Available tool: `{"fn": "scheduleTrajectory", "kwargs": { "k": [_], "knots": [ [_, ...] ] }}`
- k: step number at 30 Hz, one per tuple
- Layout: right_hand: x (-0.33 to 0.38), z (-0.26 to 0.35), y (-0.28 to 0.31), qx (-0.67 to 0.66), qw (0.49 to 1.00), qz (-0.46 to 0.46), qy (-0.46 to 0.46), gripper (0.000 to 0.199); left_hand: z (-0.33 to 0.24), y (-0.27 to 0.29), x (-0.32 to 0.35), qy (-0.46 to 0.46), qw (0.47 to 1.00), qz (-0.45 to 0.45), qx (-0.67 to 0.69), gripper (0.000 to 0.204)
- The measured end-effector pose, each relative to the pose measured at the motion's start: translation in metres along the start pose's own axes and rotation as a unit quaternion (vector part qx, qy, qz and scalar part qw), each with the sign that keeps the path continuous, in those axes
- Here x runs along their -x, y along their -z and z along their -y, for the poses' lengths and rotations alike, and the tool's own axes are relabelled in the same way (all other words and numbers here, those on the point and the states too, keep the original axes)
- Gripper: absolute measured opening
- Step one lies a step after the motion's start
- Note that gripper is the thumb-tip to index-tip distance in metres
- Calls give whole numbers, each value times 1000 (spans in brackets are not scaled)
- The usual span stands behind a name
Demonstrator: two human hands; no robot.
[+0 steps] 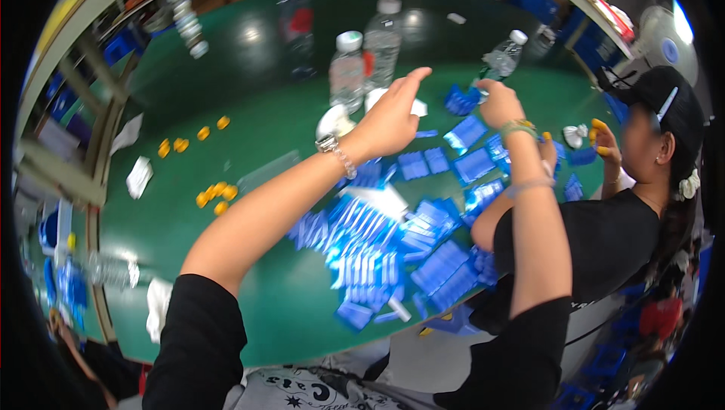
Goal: The person applies adhesive strips onto plastic sheets by hand, arranging, smoothing, and bending the sheets on the table.
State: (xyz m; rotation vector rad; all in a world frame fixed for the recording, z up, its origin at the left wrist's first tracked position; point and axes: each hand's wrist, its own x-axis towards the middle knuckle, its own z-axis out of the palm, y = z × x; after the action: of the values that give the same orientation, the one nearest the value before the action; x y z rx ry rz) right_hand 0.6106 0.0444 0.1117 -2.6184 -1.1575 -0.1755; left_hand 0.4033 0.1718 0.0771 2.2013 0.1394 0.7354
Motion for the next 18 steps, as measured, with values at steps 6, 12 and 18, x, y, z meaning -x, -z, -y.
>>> {"fn": "scheduleTrajectory", "kwargs": {
  "k": [6, 12, 18],
  "knots": [
    [208, 119, 13, -326, 902, 163, 233, 39, -57, 92, 194, 61, 996, 16, -56, 49],
    [288, 120, -17, -122, 935, 140, 301, 54, -96, 117, 320, 182, 981, 62, -38, 47],
    [261, 134, -28, -35, 931, 185, 313, 54, -119, 124, 376, 223, 975, 11, 2, 50]
  ]
}}
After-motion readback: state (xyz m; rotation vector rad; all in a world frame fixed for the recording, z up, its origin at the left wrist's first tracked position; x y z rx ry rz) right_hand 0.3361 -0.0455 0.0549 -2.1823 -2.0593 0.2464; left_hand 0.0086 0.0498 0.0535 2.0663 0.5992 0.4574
